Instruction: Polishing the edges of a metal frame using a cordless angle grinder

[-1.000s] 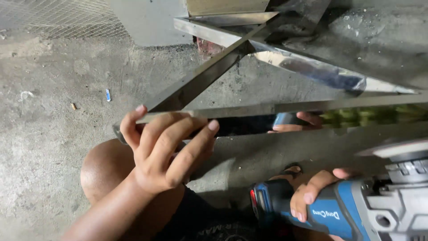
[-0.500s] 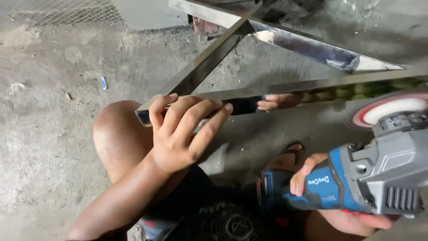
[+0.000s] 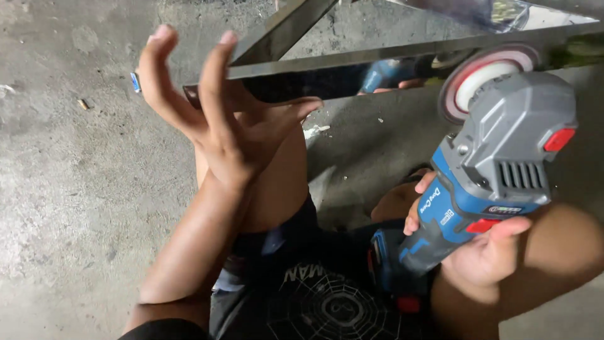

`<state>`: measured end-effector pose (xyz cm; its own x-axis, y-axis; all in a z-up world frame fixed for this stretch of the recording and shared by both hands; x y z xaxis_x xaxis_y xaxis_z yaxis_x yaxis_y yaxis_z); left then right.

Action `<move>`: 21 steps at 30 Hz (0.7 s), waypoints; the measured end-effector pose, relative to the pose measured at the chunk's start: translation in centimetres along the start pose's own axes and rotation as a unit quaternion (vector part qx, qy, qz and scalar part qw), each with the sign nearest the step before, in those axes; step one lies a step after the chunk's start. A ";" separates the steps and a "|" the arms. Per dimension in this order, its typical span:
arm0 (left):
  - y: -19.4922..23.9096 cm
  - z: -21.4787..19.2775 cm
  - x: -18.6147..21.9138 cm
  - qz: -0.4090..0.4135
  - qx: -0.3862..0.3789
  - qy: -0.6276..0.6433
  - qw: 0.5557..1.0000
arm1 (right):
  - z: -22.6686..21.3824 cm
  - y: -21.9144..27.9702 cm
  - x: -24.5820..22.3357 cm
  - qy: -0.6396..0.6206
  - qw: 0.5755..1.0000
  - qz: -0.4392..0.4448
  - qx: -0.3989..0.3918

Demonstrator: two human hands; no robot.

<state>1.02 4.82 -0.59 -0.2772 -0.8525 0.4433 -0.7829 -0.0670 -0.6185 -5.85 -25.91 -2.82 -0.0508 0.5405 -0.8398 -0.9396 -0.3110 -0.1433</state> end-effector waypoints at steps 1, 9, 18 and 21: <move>0.3 0.6 0.0 0.000 0.002 0.001 1.000 | 0.0 0.0 -0.2 0.002 1.000 -0.001 -0.002; 0.5 2.2 -3.5 0.008 0.035 0.433 0.901 | -0.8 0.4 -0.3 0.007 1.000 -0.010 0.012; 3.1 2.5 -2.0 -0.140 -0.060 0.343 0.927 | -1.2 1.4 -0.8 0.013 0.999 -0.023 0.032; 2.1 2.0 -0.9 -0.191 -0.077 0.369 0.906 | -1.0 1.4 -0.4 0.010 0.999 -0.020 0.024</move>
<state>0.77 4.40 -3.62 -0.2221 -0.1992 0.9544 -0.9532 -0.1618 -0.2556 -6.84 -27.37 -3.17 -0.0059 0.5362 -0.8440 -0.9560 -0.2507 -0.1526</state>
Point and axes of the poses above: each hand's wrist, its own y-axis away from the middle knuckle, its own z-axis out of the palm, x = y × z, the point moved 7 cm from there along -y, towards the middle knuckle, and after that the axes turned 12 degrees about -x, right-handed, at the moved point
